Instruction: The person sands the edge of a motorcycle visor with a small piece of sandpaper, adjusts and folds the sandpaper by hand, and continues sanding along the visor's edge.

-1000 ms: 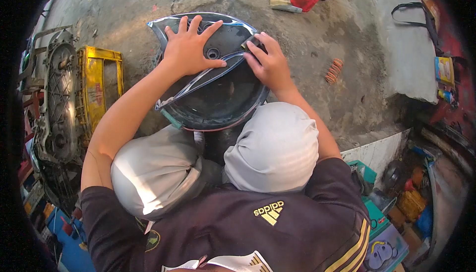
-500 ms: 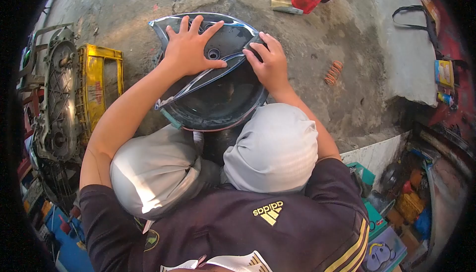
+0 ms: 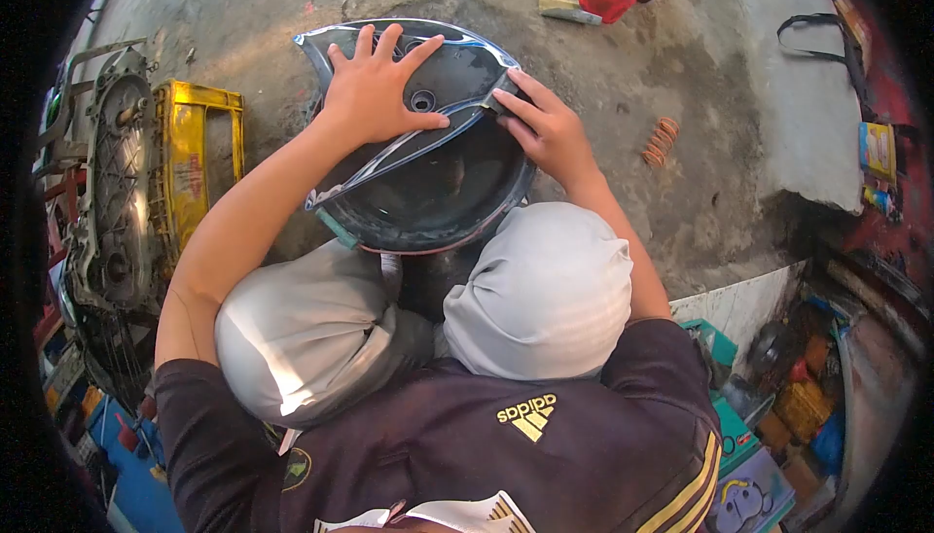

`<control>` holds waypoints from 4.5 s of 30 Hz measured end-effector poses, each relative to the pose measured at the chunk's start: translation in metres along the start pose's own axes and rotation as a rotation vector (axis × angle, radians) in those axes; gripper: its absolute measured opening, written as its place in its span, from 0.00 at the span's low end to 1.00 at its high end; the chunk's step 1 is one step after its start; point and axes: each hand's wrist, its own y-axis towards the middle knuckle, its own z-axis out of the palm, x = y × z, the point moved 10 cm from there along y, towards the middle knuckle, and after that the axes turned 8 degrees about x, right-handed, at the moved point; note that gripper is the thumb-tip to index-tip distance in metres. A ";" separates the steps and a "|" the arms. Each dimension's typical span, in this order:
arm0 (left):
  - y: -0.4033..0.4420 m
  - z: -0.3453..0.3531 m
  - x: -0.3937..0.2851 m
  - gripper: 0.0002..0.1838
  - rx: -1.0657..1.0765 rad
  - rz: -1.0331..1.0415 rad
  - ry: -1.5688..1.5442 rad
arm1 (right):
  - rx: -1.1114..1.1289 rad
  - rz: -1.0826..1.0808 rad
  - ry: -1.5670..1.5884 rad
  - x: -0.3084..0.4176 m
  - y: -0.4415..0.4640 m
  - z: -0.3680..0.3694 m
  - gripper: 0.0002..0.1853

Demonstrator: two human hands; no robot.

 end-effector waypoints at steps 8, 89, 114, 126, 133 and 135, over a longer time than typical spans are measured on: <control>-0.002 -0.004 0.000 0.63 0.010 -0.004 0.002 | -0.105 -0.021 -0.097 -0.002 0.027 -0.009 0.19; -0.002 -0.015 -0.018 0.09 -0.369 0.361 -0.492 | -0.224 -0.015 -0.081 0.021 0.023 0.013 0.15; -0.003 -0.012 -0.009 0.18 -0.213 0.489 -0.423 | -0.225 0.007 -0.184 0.034 0.026 0.020 0.24; -0.005 -0.012 -0.009 0.16 -0.262 0.514 -0.413 | -0.256 0.022 -0.220 0.012 0.022 0.010 0.20; -0.003 -0.010 -0.008 0.16 -0.234 0.500 -0.405 | -0.227 -0.086 -0.238 0.012 0.017 0.005 0.20; -0.004 -0.011 -0.008 0.15 -0.240 0.500 -0.407 | -0.304 0.021 -0.264 -0.010 0.019 -0.008 0.21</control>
